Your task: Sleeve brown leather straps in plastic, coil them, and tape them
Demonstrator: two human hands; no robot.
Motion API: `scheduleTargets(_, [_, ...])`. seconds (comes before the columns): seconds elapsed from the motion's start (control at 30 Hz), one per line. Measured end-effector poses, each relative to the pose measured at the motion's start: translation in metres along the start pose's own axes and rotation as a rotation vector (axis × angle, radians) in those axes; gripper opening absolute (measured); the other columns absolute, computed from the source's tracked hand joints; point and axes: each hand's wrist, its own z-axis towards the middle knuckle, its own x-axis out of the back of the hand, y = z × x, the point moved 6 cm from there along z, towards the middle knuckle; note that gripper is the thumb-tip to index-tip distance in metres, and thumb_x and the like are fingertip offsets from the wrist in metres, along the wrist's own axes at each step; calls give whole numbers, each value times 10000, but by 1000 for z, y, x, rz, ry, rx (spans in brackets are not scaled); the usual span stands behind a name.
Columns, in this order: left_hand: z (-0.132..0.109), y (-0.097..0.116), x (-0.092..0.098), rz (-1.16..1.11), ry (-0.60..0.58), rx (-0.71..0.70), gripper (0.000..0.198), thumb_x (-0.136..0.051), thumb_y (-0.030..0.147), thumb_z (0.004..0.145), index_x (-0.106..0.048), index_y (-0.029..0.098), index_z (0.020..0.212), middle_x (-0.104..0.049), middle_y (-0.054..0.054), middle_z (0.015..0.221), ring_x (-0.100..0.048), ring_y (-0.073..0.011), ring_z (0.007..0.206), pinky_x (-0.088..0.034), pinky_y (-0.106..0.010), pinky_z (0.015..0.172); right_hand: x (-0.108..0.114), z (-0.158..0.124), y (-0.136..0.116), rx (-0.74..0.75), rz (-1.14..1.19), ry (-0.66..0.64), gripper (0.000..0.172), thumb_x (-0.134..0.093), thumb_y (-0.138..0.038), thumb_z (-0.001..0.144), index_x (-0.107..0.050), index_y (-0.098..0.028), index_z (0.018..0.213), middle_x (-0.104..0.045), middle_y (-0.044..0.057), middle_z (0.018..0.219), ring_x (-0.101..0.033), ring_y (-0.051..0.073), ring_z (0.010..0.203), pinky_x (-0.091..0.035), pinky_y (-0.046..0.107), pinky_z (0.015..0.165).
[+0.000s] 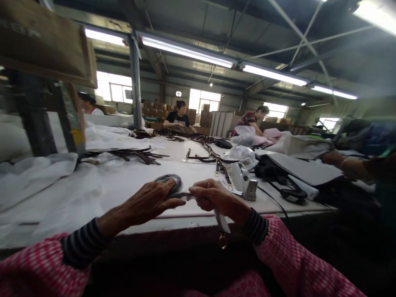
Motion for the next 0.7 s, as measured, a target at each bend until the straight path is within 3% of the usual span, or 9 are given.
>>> scheduleTargets(0.1, [1, -2, -11, -56, -39, 39, 358, -526, 579, 969, -499, 232, 880, -559, 19, 720, -522, -186, 622, -292, -304, 621, 8, 4, -2, -21, -68, 22, 347, -744, -469, 868, -643, -140, 913, -433, -94, 543, -306, 46, 453, -187, 190, 435])
scheduleTargets(0.2, [4, -4, -23, -132, -94, 25, 326, -488, 499, 993, -516, 226, 817, -539, 24, 701, -484, -163, 592, -274, -295, 610, 13, 4, -5, 10, -263, 35, 406, -812, -432, 809, -675, -156, 1074, -552, -63, 636, -441, 75, 540, -300, 182, 479])
scheduleTargets(0.37, [10, -9, -45, -268, -156, 30, 282, -496, 388, 973, -513, 211, 754, -485, 42, 645, -435, -132, 576, -267, -272, 594, 23, 4, 6, 201, -710, 25, 306, -676, -397, 955, -730, -183, 1167, -698, 13, 823, -603, 137, 713, -481, 253, 674])
scheduleTargets(0.47, [18, -11, -57, -320, -195, -4, 243, -537, 330, 922, -534, 196, 718, -421, 50, 612, -394, -112, 555, -255, -260, 568, 26, 7, 19, 339, -916, 39, 350, -623, -328, 1008, -657, -249, 1347, -744, 64, 1069, -661, 185, 929, -499, 313, 859])
scheduleTargets(0.53, [27, -14, -64, -303, -198, -41, 227, -566, 315, 889, -555, 187, 702, -383, 55, 593, -349, -102, 536, -247, -259, 554, 30, 11, 28, 379, -926, 29, 368, -602, -313, 1025, -628, -257, 1388, -728, 88, 1195, -665, 206, 1035, -493, 336, 926])
scheduleTargets(0.63, [42, -21, -75, -237, -191, -105, 164, -596, 298, 845, -610, 182, 729, -463, 44, 591, -386, -110, 540, -276, -262, 568, 41, 19, 43, 402, -931, 52, 353, -592, -319, 1033, -628, -259, 1379, -727, 84, 1198, -662, 210, 1061, -484, 339, 936])
scheduleTargets(0.7, [49, -27, -86, -207, -202, -133, 93, -619, 273, 806, -646, 189, 777, -553, 29, 611, -443, -127, 546, -304, -268, 581, 50, 25, 57, 393, -1046, 66, 320, -593, -329, 1032, -657, -260, 1337, -736, 72, 1063, -643, 210, 978, -475, 336, 882])
